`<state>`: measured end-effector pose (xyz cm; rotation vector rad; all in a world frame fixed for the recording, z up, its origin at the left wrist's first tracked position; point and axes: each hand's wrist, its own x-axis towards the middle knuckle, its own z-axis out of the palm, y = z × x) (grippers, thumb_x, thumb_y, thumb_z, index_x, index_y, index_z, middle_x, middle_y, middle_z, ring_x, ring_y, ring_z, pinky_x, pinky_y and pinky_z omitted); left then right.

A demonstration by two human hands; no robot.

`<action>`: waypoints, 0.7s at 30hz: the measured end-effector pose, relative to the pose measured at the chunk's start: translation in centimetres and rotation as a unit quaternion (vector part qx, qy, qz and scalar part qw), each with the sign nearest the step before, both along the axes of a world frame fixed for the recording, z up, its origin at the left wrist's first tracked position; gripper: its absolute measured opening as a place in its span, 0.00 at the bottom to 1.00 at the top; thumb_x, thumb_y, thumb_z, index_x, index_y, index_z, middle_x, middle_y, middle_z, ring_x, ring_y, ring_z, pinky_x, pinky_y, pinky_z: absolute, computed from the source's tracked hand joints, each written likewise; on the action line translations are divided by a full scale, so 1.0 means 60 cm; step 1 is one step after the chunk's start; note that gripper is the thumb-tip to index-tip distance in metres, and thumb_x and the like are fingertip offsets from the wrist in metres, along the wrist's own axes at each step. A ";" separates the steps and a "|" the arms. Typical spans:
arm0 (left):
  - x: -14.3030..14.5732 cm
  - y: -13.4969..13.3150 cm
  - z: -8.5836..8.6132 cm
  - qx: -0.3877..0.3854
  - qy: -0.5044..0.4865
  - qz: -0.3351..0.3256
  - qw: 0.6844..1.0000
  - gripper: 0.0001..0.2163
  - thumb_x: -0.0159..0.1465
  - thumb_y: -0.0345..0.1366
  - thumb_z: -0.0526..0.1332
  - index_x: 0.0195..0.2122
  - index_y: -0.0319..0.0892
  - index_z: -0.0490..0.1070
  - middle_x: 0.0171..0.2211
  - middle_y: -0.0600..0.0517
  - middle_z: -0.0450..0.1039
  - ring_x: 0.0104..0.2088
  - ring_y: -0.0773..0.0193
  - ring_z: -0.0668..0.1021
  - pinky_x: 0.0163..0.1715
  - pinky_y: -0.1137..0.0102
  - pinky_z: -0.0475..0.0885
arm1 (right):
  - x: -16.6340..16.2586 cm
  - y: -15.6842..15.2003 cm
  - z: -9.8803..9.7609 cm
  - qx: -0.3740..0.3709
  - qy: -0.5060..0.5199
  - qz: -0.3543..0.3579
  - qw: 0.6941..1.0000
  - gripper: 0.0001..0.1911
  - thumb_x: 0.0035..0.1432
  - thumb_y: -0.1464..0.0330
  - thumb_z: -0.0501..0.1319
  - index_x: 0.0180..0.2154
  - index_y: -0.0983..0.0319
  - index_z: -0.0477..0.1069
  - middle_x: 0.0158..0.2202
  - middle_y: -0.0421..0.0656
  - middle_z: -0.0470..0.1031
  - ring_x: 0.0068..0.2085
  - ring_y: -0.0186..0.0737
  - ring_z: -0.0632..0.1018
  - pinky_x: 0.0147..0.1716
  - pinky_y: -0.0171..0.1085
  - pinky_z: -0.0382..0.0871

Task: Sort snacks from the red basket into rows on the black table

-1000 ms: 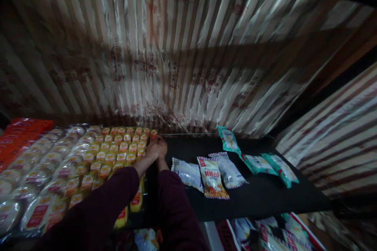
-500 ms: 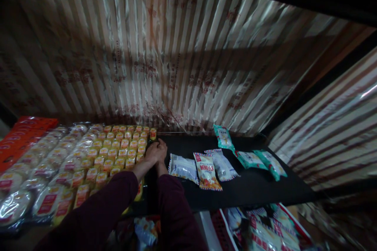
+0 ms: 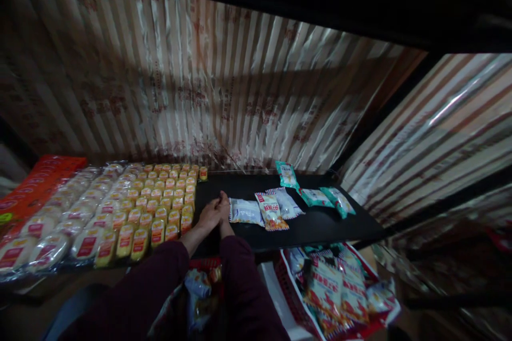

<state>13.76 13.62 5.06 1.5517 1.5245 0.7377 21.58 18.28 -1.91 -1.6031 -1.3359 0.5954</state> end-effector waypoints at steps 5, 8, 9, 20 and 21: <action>-0.004 -0.054 0.027 -0.023 0.048 0.005 0.999 0.15 0.64 0.32 0.52 0.50 0.38 0.70 0.53 0.40 0.72 0.54 0.55 0.73 0.51 0.67 0.64 | 0.038 -0.012 0.042 -0.062 0.018 -0.051 0.997 0.20 0.49 0.74 0.55 0.45 0.64 0.72 0.43 0.48 0.77 0.46 0.40 0.77 0.49 0.40 0.70; 0.003 -0.090 0.025 -0.030 0.054 -0.028 0.998 0.13 0.63 0.30 0.51 0.43 0.40 0.73 0.48 0.42 0.75 0.49 0.57 0.75 0.49 0.68 0.65 | 0.039 -0.029 0.061 -0.095 0.117 -0.002 0.989 0.17 0.51 0.72 0.56 0.44 0.64 0.71 0.42 0.49 0.78 0.40 0.39 0.79 0.40 0.38 0.74; 0.006 -0.102 0.021 -0.036 0.048 -0.034 0.998 0.12 0.63 0.29 0.51 0.41 0.40 0.73 0.46 0.43 0.76 0.47 0.58 0.76 0.47 0.69 0.66 | 0.035 -0.038 0.066 -0.102 0.151 0.022 0.983 0.16 0.52 0.71 0.56 0.44 0.65 0.71 0.41 0.49 0.78 0.38 0.38 0.80 0.38 0.37 0.74; -0.079 -0.251 -0.066 -0.155 -0.122 -0.053 0.979 0.05 0.57 0.28 0.54 0.31 0.40 0.69 0.30 0.52 0.73 0.32 0.67 0.74 0.34 0.74 0.68 | -0.046 -0.235 0.063 -0.103 0.257 0.136 0.951 0.09 0.53 0.67 0.58 0.35 0.62 0.73 0.32 0.42 0.77 0.29 0.33 0.75 0.29 0.32 0.69; -0.097 -0.267 -0.080 -0.186 -0.139 -0.048 0.971 0.04 0.56 0.28 0.54 0.30 0.40 0.68 0.29 0.53 0.72 0.32 0.67 0.74 0.34 0.74 0.68 | -0.053 -0.259 0.054 -0.109 0.262 0.146 0.948 0.09 0.52 0.65 0.59 0.35 0.62 0.73 0.30 0.41 0.77 0.28 0.33 0.74 0.29 0.32 0.69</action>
